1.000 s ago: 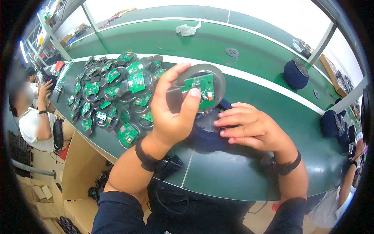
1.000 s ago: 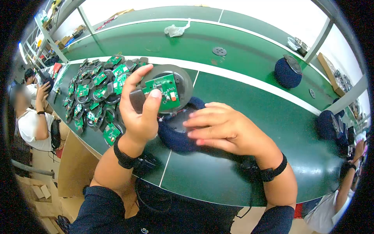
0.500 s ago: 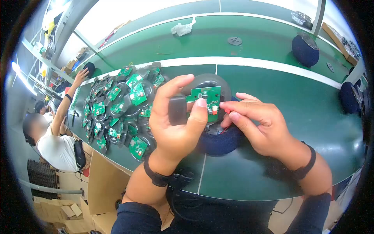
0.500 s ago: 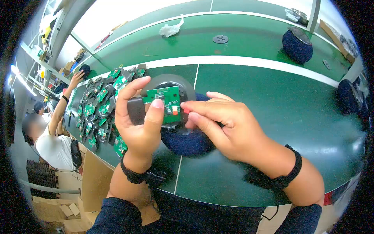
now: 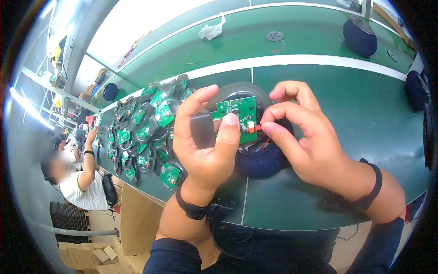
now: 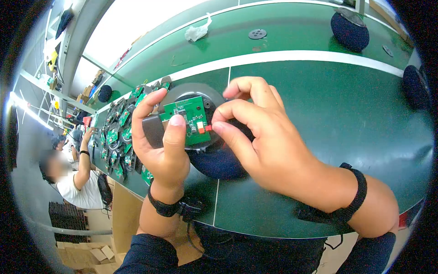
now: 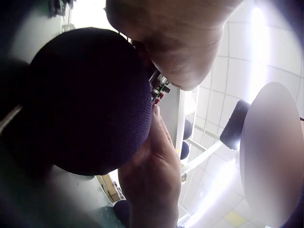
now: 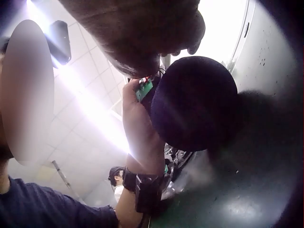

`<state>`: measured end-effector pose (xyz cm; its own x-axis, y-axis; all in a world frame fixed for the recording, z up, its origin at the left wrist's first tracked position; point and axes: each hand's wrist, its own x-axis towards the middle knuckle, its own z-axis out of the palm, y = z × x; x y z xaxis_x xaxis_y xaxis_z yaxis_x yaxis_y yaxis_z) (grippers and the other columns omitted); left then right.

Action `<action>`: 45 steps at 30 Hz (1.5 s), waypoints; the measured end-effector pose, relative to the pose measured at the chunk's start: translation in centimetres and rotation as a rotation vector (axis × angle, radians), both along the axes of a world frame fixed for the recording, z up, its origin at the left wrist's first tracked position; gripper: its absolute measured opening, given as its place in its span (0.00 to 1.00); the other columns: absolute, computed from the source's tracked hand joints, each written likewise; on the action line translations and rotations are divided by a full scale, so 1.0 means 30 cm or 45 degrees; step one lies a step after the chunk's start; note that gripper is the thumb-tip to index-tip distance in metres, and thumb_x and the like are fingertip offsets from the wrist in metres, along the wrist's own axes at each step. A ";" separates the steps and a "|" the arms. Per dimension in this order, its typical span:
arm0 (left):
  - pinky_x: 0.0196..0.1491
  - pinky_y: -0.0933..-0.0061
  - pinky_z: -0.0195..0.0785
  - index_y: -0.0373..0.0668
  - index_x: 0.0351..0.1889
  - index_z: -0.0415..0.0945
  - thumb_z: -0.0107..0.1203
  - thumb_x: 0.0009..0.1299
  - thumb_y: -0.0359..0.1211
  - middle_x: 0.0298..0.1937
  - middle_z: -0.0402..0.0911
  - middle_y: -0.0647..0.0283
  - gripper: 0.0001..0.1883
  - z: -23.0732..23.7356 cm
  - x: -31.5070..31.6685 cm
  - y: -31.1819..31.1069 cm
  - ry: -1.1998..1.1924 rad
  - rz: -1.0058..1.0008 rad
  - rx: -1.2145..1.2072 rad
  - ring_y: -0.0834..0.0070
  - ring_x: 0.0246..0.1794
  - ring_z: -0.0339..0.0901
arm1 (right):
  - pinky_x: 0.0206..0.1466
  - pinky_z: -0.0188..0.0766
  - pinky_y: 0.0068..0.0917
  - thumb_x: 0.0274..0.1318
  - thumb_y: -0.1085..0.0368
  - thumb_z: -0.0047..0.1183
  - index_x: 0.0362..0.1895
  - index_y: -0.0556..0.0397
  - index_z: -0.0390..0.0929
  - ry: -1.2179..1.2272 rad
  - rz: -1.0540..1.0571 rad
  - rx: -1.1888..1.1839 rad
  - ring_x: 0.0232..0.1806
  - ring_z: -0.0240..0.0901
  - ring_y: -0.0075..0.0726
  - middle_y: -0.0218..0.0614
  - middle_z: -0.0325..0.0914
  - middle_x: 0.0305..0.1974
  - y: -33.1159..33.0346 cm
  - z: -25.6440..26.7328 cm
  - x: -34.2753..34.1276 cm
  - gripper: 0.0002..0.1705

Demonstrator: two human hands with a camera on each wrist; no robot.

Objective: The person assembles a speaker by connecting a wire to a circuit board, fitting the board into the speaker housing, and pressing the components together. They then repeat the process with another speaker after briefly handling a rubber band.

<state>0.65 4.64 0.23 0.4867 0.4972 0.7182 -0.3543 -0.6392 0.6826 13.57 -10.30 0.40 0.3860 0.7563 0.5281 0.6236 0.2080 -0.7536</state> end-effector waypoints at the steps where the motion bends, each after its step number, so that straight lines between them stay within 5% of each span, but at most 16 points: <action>1: 0.38 0.82 0.73 0.32 0.60 0.71 0.60 0.67 0.23 0.50 0.78 0.60 0.23 -0.002 0.001 0.000 -0.005 -0.004 -0.001 0.82 0.38 0.80 | 0.66 0.60 0.38 0.61 0.69 0.58 0.40 0.54 0.80 -0.063 -0.042 0.052 0.61 0.66 0.43 0.46 0.70 0.57 0.004 -0.001 0.000 0.04; 17: 0.44 0.76 0.79 0.30 0.62 0.69 0.60 0.69 0.23 0.54 0.77 0.56 0.24 -0.001 0.010 -0.009 0.028 -0.001 0.167 0.75 0.43 0.81 | 0.65 0.61 0.40 0.60 0.68 0.60 0.39 0.54 0.79 -0.049 -0.094 0.057 0.60 0.66 0.49 0.45 0.72 0.56 -0.001 -0.006 -0.014 0.05; 26: 0.45 0.79 0.75 0.32 0.64 0.69 0.59 0.70 0.23 0.50 0.79 0.59 0.24 0.012 0.017 -0.027 0.031 -0.095 -0.001 0.79 0.43 0.81 | 0.67 0.59 0.35 0.57 0.68 0.64 0.36 0.56 0.82 0.217 0.064 0.052 0.58 0.69 0.40 0.43 0.72 0.56 0.011 -0.024 0.033 0.06; 34: 0.46 0.79 0.74 0.32 0.65 0.67 0.61 0.72 0.26 0.46 0.82 0.59 0.25 0.015 0.009 -0.070 0.050 0.066 -0.004 0.80 0.42 0.80 | 0.67 0.57 0.33 0.56 0.67 0.66 0.34 0.54 0.83 0.476 0.125 0.056 0.61 0.66 0.36 0.40 0.72 0.54 0.013 -0.011 0.021 0.05; 38: 0.52 0.77 0.69 0.33 0.64 0.70 0.61 0.72 0.32 0.51 0.79 0.60 0.25 0.013 0.008 -0.080 0.069 0.081 -0.071 0.79 0.46 0.77 | 0.68 0.56 0.33 0.56 0.67 0.66 0.34 0.53 0.82 0.461 0.154 0.060 0.62 0.64 0.36 0.41 0.72 0.55 0.016 -0.019 0.029 0.05; 45: 0.47 0.77 0.76 0.30 0.66 0.66 0.60 0.72 0.25 0.51 0.80 0.55 0.25 -0.004 0.013 -0.059 -0.006 -0.041 0.022 0.76 0.44 0.81 | 0.65 0.61 0.33 0.58 0.67 0.64 0.35 0.55 0.80 0.188 0.030 0.089 0.59 0.68 0.38 0.42 0.71 0.56 0.014 -0.024 0.027 0.06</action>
